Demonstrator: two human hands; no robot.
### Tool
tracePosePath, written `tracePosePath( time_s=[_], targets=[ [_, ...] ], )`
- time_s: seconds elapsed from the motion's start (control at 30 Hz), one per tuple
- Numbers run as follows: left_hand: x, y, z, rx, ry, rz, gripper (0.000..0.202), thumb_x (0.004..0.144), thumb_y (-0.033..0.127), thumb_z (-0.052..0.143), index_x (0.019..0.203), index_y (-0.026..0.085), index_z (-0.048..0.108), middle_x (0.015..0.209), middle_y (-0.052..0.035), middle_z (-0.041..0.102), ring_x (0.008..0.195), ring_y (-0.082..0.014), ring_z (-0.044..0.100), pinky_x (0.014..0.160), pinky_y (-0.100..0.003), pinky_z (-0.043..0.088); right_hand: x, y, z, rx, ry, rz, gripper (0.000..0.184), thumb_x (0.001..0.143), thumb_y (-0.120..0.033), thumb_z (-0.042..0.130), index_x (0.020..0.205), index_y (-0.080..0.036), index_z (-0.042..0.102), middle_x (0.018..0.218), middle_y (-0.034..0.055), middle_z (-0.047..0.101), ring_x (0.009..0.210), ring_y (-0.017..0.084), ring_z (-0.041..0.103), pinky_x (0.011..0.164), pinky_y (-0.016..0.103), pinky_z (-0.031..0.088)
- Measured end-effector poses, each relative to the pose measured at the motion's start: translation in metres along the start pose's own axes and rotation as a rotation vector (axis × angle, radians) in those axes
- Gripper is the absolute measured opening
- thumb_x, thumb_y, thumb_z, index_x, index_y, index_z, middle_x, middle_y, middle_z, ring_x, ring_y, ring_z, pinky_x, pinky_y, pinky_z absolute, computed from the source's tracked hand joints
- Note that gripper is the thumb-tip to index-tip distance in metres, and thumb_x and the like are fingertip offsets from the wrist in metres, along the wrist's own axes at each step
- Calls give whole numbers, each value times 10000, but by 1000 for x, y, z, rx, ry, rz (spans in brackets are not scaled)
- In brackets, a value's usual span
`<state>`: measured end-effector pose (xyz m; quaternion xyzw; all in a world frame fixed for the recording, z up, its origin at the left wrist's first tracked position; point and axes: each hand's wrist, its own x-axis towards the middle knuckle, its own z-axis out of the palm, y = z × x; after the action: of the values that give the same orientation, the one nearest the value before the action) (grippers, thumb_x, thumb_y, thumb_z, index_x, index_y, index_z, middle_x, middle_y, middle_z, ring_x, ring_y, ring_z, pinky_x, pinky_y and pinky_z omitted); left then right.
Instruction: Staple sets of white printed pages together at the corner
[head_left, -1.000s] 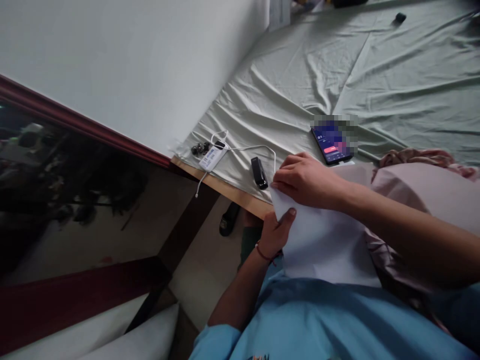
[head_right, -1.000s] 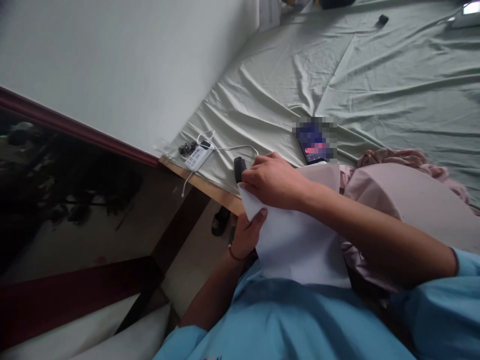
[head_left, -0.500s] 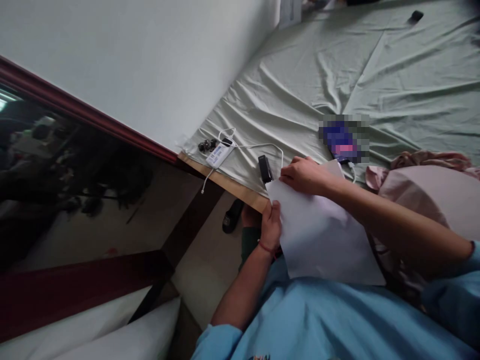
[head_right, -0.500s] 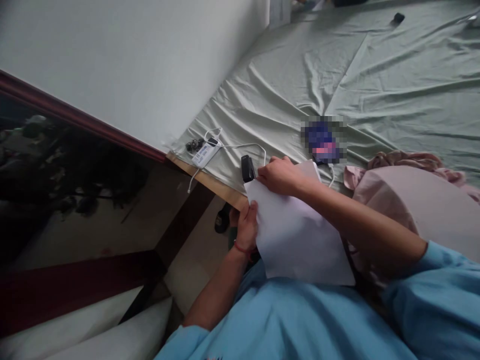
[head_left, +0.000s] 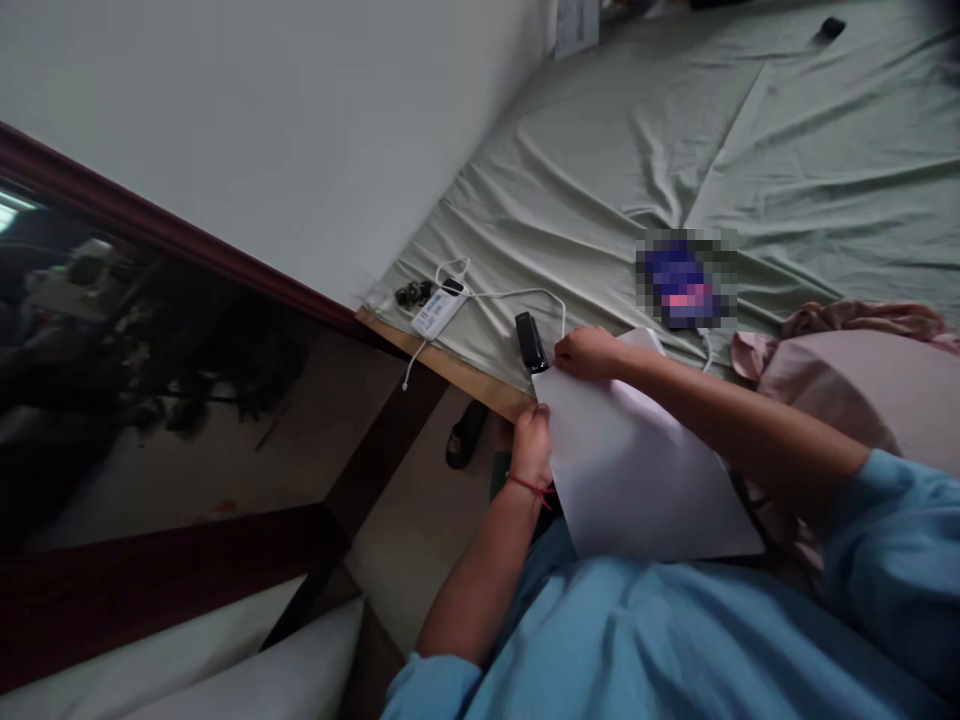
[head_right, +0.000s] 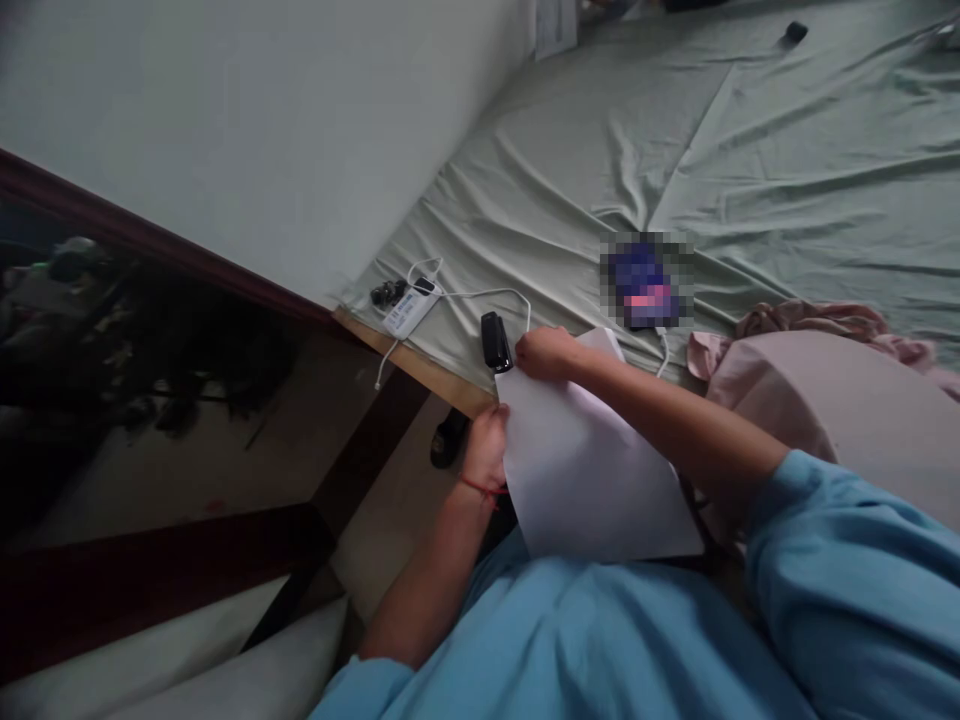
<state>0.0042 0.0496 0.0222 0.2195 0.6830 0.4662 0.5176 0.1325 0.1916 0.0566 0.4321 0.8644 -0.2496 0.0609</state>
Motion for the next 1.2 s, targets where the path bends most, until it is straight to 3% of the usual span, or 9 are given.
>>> tracePosePath(
  time_s=[0.17,0.4,0.63,0.9,1.07,1.2],
  targets=[
    [4,-2,0,-57,-39,-26,221,734,339,716,735,157,591,675,-27,590,761,-212,641,777,-329,507,4,-1,-3,2,-17,8,400,1000,-279,469,1202,-204,806,1279,171,774,1198,340,713,935,411,506],
    [-3,-1,0,-88,-4,29,288,685,416,683,786,158,608,712,-34,633,782,-226,673,795,-350,525,5,-3,-6,26,-8,-19,361,1021,-292,493,1175,-200,807,1250,162,786,1154,311,727,896,364,503],
    [-1,5,4,-144,0,-73,322,618,393,668,805,134,629,678,-30,623,698,-220,657,756,-357,511,12,-1,-8,28,16,-3,364,1029,-304,498,1180,-194,810,1249,189,778,1185,336,717,935,402,507],
    [-1,-5,0,-142,-13,-64,279,644,380,691,762,141,609,701,-48,628,719,-217,657,743,-335,493,14,4,-9,4,34,33,382,1036,-324,470,1201,-205,793,1255,161,779,1190,319,702,910,386,476],
    [0,-7,1,-152,-9,-45,236,657,356,682,737,148,605,676,-35,620,669,-187,617,731,-329,493,4,2,-3,-9,150,7,353,1034,-359,496,1157,-202,786,1207,163,776,1271,361,600,968,453,432],
    [1,-7,2,-214,14,-49,262,596,325,749,727,123,646,713,-51,680,673,-168,617,748,-318,505,-3,-1,-1,1,430,-104,292,1018,-294,535,1178,-210,766,1243,139,759,1318,346,536,1026,481,398]
  ],
)
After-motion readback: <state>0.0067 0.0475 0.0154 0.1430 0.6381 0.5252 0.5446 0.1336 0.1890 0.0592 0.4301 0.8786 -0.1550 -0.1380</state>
